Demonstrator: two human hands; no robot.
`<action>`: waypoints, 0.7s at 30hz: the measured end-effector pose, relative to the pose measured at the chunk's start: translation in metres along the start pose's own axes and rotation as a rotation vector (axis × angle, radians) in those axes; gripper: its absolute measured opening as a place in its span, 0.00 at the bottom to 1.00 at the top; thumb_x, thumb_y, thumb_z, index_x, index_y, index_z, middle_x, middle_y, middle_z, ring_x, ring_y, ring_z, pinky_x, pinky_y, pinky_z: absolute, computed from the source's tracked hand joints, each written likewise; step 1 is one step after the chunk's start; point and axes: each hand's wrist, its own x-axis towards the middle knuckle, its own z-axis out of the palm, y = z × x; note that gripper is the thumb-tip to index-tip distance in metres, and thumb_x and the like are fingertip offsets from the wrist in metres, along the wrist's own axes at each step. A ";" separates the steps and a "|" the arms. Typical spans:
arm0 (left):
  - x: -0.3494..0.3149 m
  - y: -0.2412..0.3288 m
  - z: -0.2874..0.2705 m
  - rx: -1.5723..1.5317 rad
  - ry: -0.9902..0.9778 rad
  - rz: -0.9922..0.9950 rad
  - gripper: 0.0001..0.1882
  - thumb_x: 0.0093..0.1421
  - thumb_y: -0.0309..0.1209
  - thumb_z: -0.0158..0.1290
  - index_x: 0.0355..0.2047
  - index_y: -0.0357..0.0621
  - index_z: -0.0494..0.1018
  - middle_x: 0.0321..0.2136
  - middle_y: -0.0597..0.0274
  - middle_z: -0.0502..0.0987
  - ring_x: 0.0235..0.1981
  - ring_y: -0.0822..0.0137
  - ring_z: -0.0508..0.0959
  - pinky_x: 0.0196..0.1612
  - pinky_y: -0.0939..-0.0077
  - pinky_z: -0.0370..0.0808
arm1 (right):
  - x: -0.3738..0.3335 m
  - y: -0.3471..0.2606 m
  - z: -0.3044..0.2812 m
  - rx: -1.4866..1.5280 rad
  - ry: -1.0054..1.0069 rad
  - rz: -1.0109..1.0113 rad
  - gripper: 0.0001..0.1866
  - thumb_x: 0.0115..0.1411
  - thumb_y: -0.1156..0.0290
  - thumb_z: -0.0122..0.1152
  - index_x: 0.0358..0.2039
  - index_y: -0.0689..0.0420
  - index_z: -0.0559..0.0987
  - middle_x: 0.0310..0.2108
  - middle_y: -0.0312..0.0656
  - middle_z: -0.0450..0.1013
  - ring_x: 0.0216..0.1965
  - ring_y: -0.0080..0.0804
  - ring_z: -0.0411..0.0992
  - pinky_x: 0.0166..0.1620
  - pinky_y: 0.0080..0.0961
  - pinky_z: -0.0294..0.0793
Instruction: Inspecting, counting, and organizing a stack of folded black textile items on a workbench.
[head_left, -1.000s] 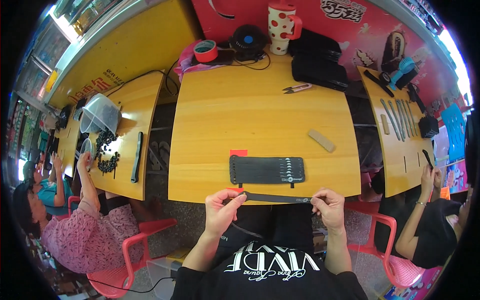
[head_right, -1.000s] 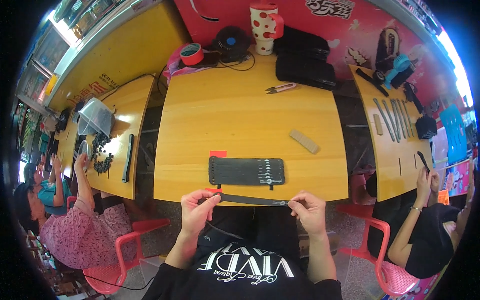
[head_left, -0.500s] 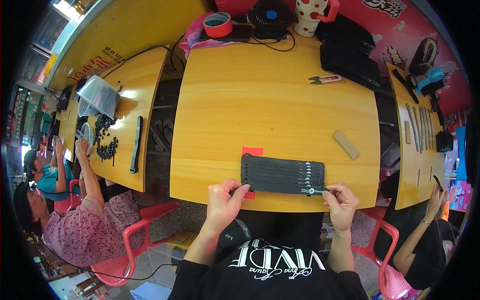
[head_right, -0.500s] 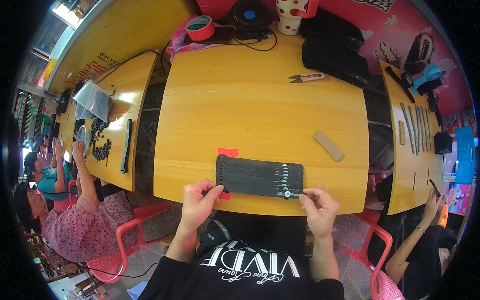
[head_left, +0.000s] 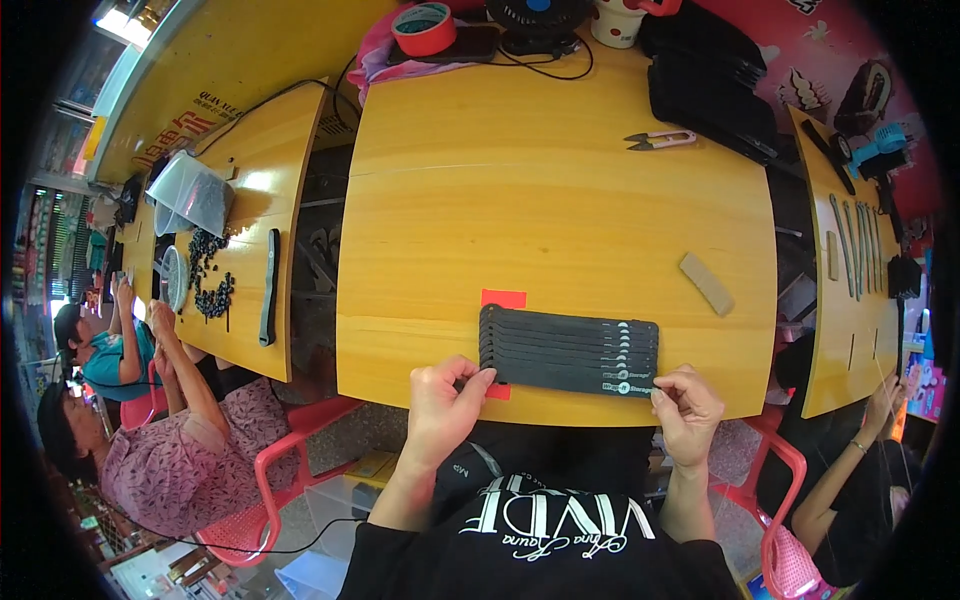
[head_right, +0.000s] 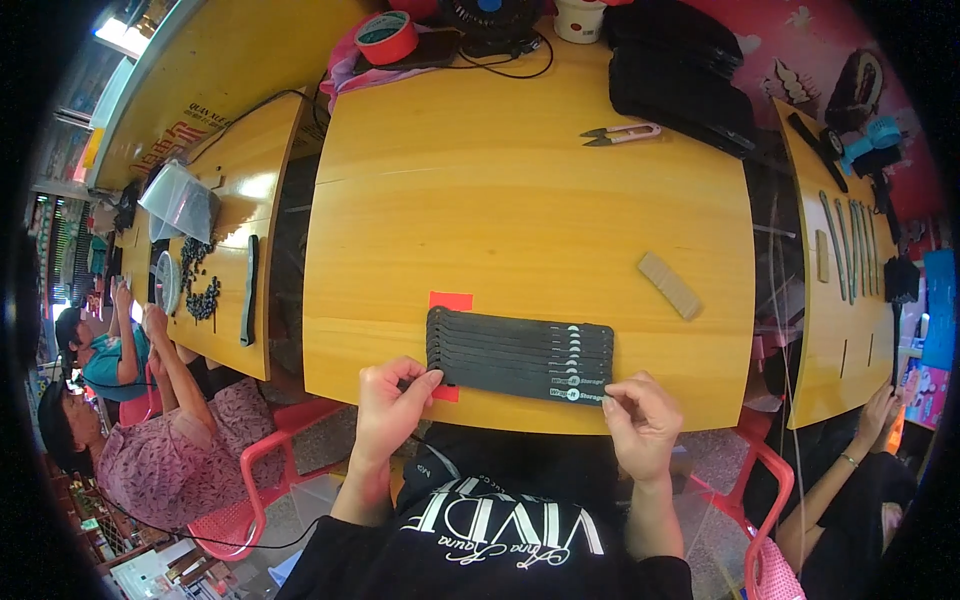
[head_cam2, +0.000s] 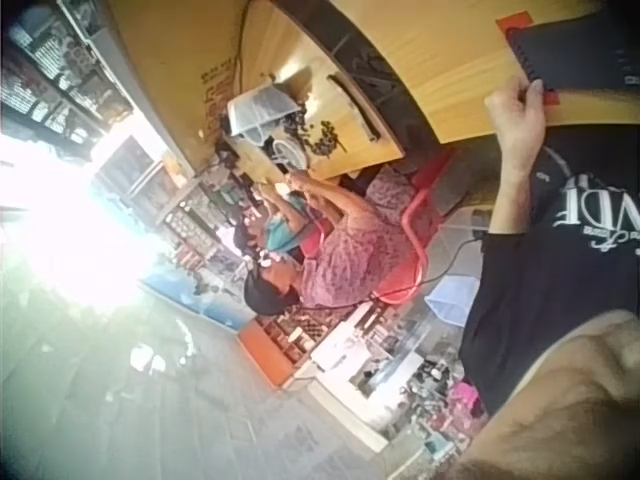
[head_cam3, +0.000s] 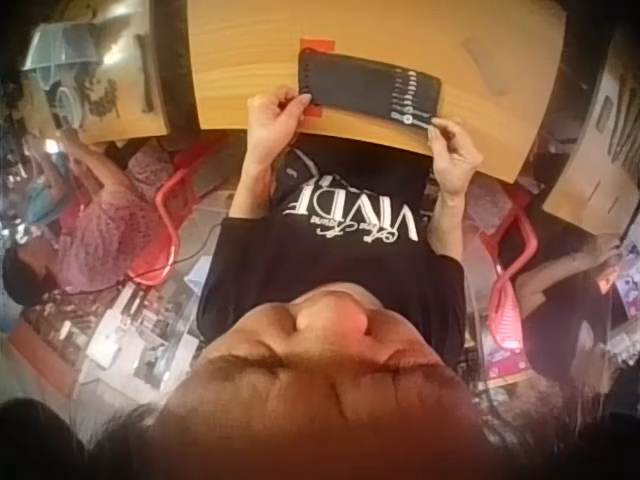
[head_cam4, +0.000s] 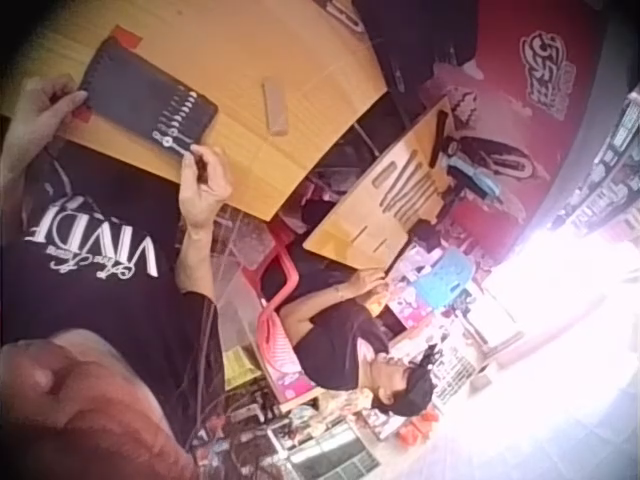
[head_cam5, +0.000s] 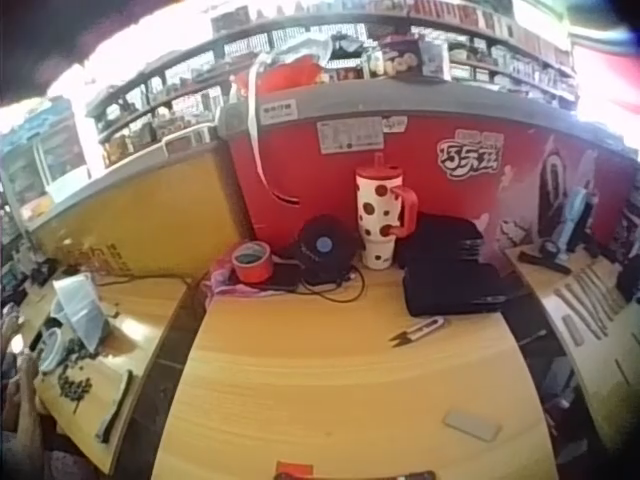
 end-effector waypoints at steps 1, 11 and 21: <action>0.000 0.000 0.000 0.010 0.010 -0.001 0.08 0.56 0.24 0.60 0.24 0.30 0.77 0.13 0.57 0.75 0.16 0.77 0.71 0.20 0.78 0.66 | 0.001 -0.001 0.000 -0.008 -0.007 -0.014 0.08 0.53 0.90 0.57 0.33 0.66 0.78 0.26 0.36 0.67 0.23 0.18 0.65 0.26 0.14 0.63; 0.002 -0.004 0.004 0.047 0.027 0.036 0.08 0.57 0.24 0.60 0.23 0.32 0.77 0.13 0.65 0.75 0.16 0.80 0.71 0.19 0.83 0.64 | 0.001 0.002 -0.004 -0.030 -0.030 -0.053 0.08 0.52 0.90 0.57 0.33 0.67 0.77 0.26 0.37 0.67 0.23 0.18 0.65 0.26 0.14 0.62; 0.001 -0.002 0.002 0.063 0.033 0.015 0.10 0.55 0.25 0.61 0.21 0.30 0.76 0.11 0.58 0.73 0.15 0.78 0.70 0.18 0.77 0.65 | 0.000 -0.003 0.006 0.017 0.040 0.022 0.08 0.51 0.89 0.58 0.31 0.64 0.79 0.24 0.35 0.69 0.23 0.17 0.64 0.25 0.15 0.59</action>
